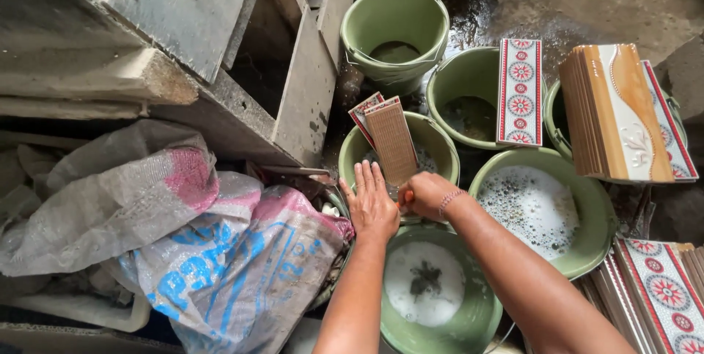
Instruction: The person washes rectangular ceramic tiles with a red and white pattern by hand. They scrub the tiles with a sponge in a bucket of soapy water, rinse them in a second bucket, and place them in a third bucket. The person handles the tiles one at a time.
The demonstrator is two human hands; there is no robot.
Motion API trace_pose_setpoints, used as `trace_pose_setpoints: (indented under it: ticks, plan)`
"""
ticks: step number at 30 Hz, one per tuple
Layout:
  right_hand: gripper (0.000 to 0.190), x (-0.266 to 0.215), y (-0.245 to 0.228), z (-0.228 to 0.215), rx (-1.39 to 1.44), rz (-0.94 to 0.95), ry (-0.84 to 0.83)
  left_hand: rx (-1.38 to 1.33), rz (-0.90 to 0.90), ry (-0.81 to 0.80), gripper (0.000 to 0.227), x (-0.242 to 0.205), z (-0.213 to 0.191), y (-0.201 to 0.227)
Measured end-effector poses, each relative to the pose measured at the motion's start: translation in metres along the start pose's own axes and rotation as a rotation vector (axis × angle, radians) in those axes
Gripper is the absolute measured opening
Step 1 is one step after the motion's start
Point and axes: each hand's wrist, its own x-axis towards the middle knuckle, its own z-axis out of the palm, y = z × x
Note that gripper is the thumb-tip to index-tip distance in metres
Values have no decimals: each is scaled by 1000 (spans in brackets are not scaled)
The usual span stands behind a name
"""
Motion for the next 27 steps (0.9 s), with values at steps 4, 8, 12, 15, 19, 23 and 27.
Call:
trace_pose_setpoints:
  ticks: [4,8,12,15,19,23,27]
  plan:
    - [14,25,14,1,-12,37,44,14,11,-8,88,8,9,-1]
    - [15,17,12,-40,47,-19,91,7,-5,-18,85,8,10,-3]
    - [15,-5,6,-88,154,-296,547,19,10,71,80,0,10,-2]
    - [22,20,21,-79,42,-464,874,-8,-2,62,80,3,11,-2]
    - [22,26,37,-33,99,-553,845,21,3,45,83,3,16,-2]
    - [8,4,42,8,48,-500,736,21,4,19,85,3,12,-3]
    - [7,-20,30,6,70,-308,418,18,-2,-25,91,6,16,-3]
